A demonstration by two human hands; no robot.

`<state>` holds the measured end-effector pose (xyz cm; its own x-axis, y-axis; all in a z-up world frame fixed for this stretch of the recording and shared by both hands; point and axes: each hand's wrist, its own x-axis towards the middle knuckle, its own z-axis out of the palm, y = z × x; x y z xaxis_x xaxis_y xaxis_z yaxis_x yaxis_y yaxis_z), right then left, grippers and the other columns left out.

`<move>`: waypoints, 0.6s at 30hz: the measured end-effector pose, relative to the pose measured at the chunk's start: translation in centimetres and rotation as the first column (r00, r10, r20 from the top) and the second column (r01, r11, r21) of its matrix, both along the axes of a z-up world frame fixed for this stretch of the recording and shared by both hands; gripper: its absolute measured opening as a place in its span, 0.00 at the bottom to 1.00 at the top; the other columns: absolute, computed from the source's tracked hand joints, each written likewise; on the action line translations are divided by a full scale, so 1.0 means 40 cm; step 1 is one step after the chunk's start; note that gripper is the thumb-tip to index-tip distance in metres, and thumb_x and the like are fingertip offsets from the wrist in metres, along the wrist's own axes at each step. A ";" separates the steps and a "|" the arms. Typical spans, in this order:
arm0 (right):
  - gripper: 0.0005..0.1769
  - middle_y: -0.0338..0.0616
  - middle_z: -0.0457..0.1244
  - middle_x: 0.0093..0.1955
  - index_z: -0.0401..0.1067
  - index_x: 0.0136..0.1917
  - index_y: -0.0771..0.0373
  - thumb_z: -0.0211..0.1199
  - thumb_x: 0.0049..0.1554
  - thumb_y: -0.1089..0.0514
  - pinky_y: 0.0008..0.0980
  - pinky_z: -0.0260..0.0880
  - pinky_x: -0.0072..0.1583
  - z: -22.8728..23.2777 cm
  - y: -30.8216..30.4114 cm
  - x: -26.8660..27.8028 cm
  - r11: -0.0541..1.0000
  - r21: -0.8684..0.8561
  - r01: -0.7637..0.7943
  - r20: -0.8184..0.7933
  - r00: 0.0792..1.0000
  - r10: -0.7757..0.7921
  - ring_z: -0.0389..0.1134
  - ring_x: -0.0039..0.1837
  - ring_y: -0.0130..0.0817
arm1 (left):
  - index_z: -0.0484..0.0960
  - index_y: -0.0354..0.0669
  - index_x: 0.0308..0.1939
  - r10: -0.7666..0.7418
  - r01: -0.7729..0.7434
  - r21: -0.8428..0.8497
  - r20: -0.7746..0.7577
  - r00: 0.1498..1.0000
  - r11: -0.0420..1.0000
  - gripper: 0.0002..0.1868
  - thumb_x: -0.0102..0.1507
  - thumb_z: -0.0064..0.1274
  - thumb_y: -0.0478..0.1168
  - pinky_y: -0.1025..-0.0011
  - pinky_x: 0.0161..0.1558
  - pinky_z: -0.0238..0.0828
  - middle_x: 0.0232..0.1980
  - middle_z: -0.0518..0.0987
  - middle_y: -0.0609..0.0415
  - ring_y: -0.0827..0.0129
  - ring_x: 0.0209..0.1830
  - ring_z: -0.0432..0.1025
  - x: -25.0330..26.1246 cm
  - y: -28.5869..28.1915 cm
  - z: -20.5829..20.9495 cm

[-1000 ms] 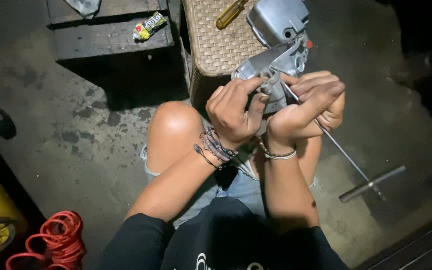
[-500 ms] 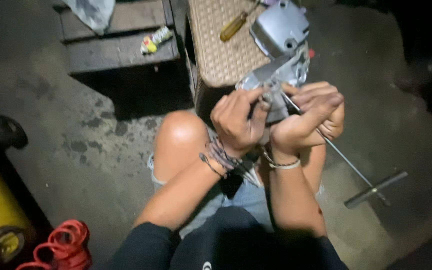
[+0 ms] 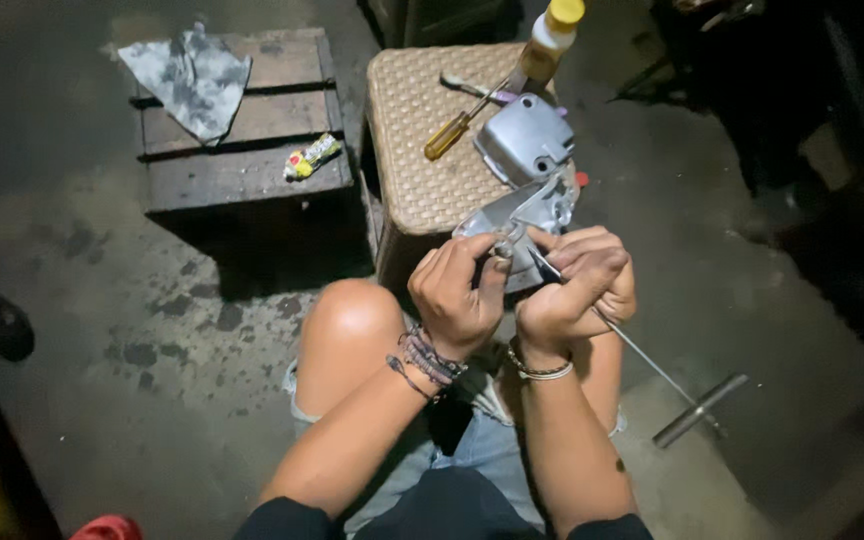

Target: The person uses a T-handle wrench to tighten or loosen bolts on a metal engine component held in their hands, then sets the tool down and handles the component by hand.

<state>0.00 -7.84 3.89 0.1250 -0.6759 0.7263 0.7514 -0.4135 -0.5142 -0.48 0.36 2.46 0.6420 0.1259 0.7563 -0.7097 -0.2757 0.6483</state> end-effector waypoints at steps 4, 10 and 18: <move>0.33 0.51 0.53 0.22 0.58 0.25 0.65 0.50 0.73 0.55 0.44 0.77 0.31 0.012 0.013 -0.014 0.998 -0.050 0.041 -0.010 0.999 -0.042 0.60 0.29 0.38 | 0.82 0.44 0.42 -0.046 0.042 -0.041 -0.110 0.993 0.998 0.16 0.72 0.46 0.50 0.59 0.30 0.72 0.29 0.78 0.52 0.45 0.29 0.75 -0.012 0.001 0.005; 0.32 0.48 0.52 0.22 0.57 0.26 0.63 0.46 0.75 0.60 0.37 0.75 0.31 -0.045 -0.058 -0.006 0.993 -0.096 0.069 -0.051 0.996 -0.074 0.61 0.27 0.38 | 0.82 0.35 0.47 -0.128 0.126 -0.023 -0.227 0.965 0.992 0.14 0.71 0.47 0.44 0.50 0.32 0.72 0.33 0.81 0.38 0.33 0.34 0.76 -0.029 -0.006 0.060; 0.32 0.53 0.56 0.25 0.57 0.26 0.66 0.48 0.73 0.59 0.35 0.77 0.37 0.015 -0.032 -0.067 0.992 -0.075 0.098 -0.178 0.978 -0.110 0.64 0.32 0.38 | 0.81 0.40 0.52 -0.287 0.291 -0.044 -0.356 0.889 0.956 0.14 0.73 0.40 0.41 0.50 0.38 0.75 0.39 0.83 0.42 0.35 0.41 0.77 -0.080 0.013 0.092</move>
